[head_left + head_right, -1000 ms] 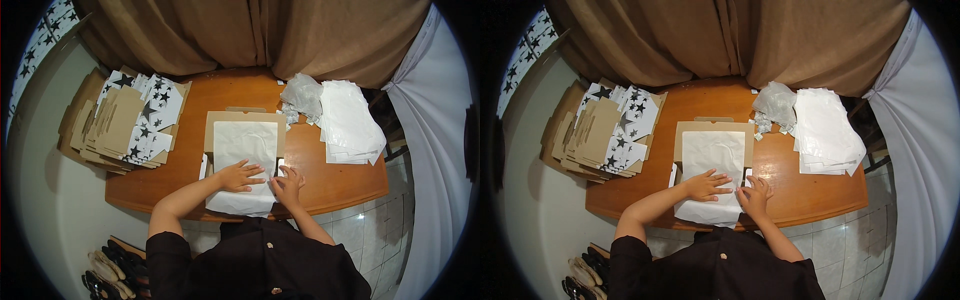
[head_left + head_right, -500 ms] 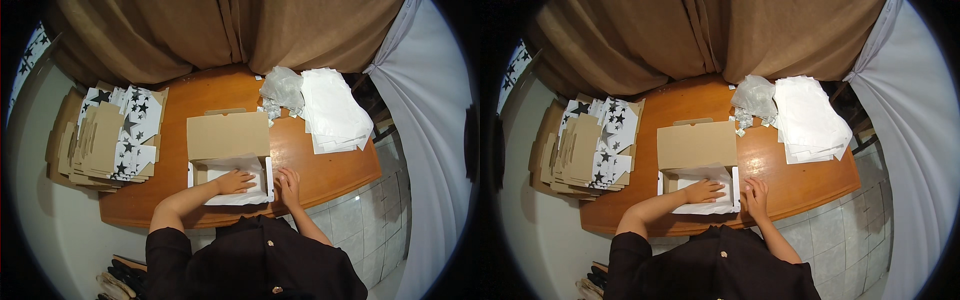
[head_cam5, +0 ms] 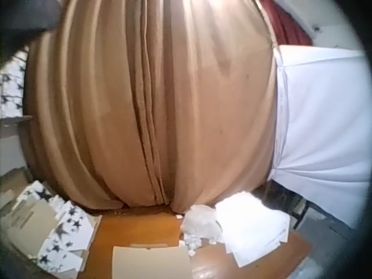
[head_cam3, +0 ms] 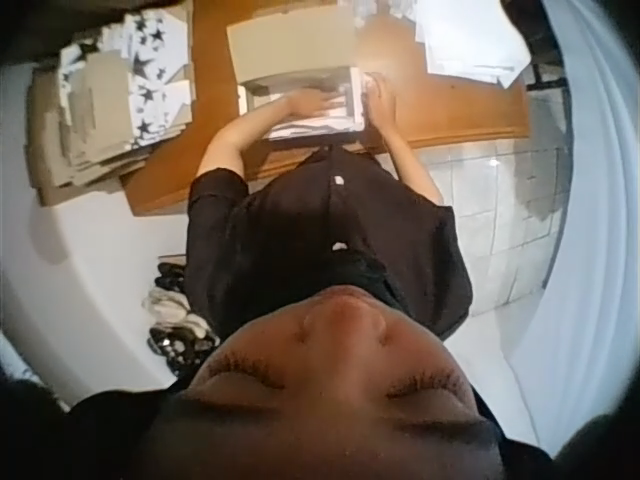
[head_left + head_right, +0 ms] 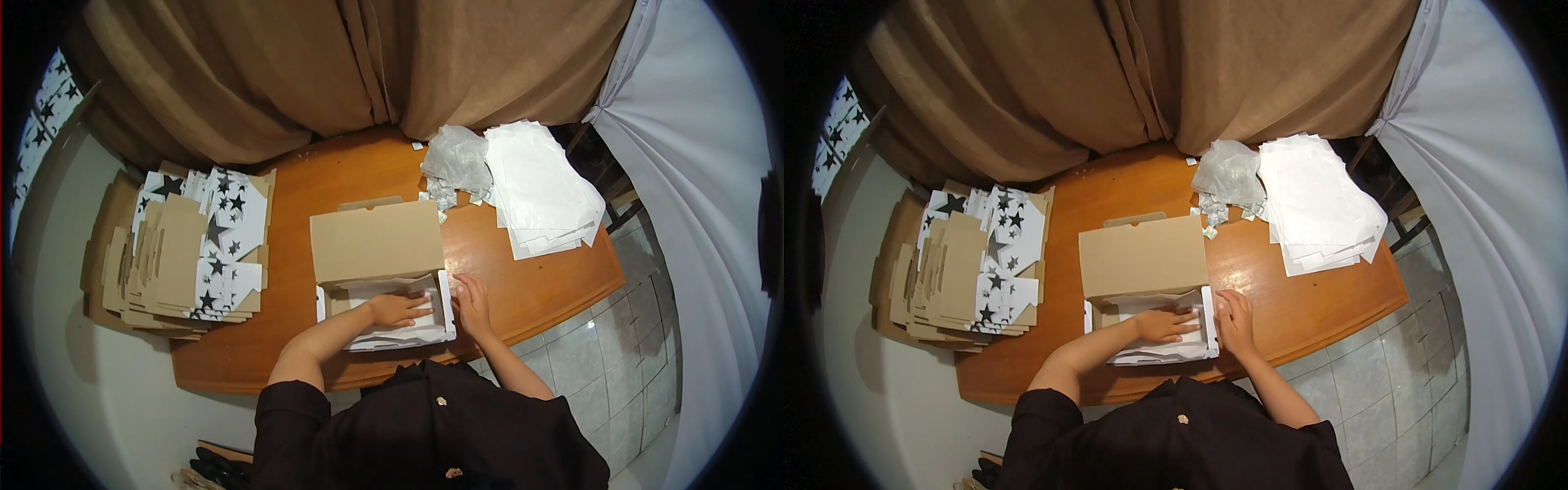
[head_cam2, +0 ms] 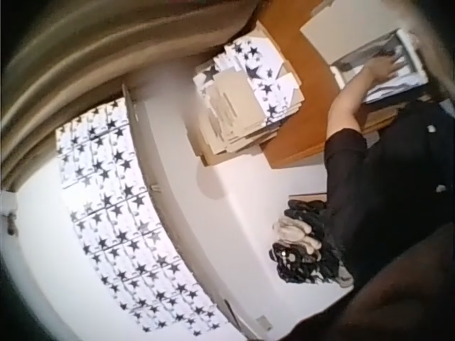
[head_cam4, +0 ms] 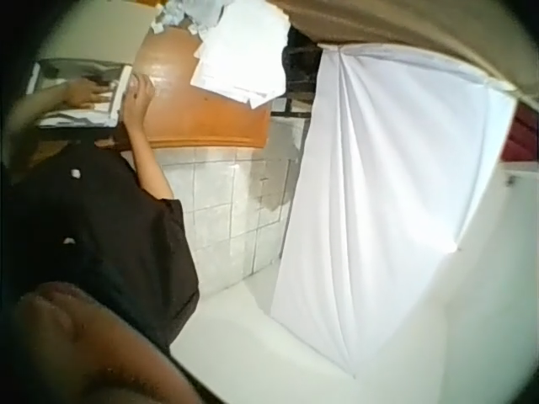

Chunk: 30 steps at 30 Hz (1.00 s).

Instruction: Folding cardboard boxes and placing lining paper and silica gel packets inside them.

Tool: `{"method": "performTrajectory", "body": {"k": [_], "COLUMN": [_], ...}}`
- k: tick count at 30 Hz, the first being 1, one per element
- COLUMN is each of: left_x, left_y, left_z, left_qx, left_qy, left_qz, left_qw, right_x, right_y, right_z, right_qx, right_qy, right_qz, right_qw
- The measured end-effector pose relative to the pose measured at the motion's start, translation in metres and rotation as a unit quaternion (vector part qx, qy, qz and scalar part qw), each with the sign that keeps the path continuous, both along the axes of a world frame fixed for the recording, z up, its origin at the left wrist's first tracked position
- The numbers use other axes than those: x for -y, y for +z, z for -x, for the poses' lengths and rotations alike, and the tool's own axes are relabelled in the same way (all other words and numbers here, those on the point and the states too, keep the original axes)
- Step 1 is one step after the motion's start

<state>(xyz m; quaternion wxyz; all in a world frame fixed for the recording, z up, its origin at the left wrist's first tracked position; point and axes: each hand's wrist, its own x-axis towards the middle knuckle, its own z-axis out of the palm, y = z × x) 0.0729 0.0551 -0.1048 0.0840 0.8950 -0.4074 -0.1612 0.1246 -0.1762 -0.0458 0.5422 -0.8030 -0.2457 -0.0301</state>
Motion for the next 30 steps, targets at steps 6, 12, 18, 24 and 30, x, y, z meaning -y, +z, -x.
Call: {"method": "performTrajectory", "body": {"k": [6, 12, 18, 24, 30], "left_x": [-0.001, -0.019, -0.003, -0.022, -0.039], "left_y": [0.066, 0.134, 0.111, 0.105, 0.09], "left_z": [0.015, 0.076, 0.116, 0.099, 0.051], "left_qx": [0.071, -0.036, -0.253, -0.276, -0.238], "left_qy": [0.102, 0.319, 0.384, 0.41, 0.44], "left_qz": [0.095, 0.158, 0.076, 0.22, 0.232], "left_qw": [0.988, 0.934, 0.885, 0.841, 0.834], "right_x": [-0.017, -0.047, -0.087, -0.1, -0.071], "right_y": [-0.015, -0.042, -0.063, -0.066, -0.068], "right_z": [-0.087, -0.156, -0.189, -0.186, -0.172], "right_qx": [-0.004, -0.026, -0.093, -0.102, -0.14], "right_qy": [-0.026, -0.075, -0.056, -0.079, -0.086], "right_qz": [0.049, 0.136, 0.282, 0.309, 0.115], "right_qw": [0.998, 0.987, 0.953, 0.942, 0.98]}}
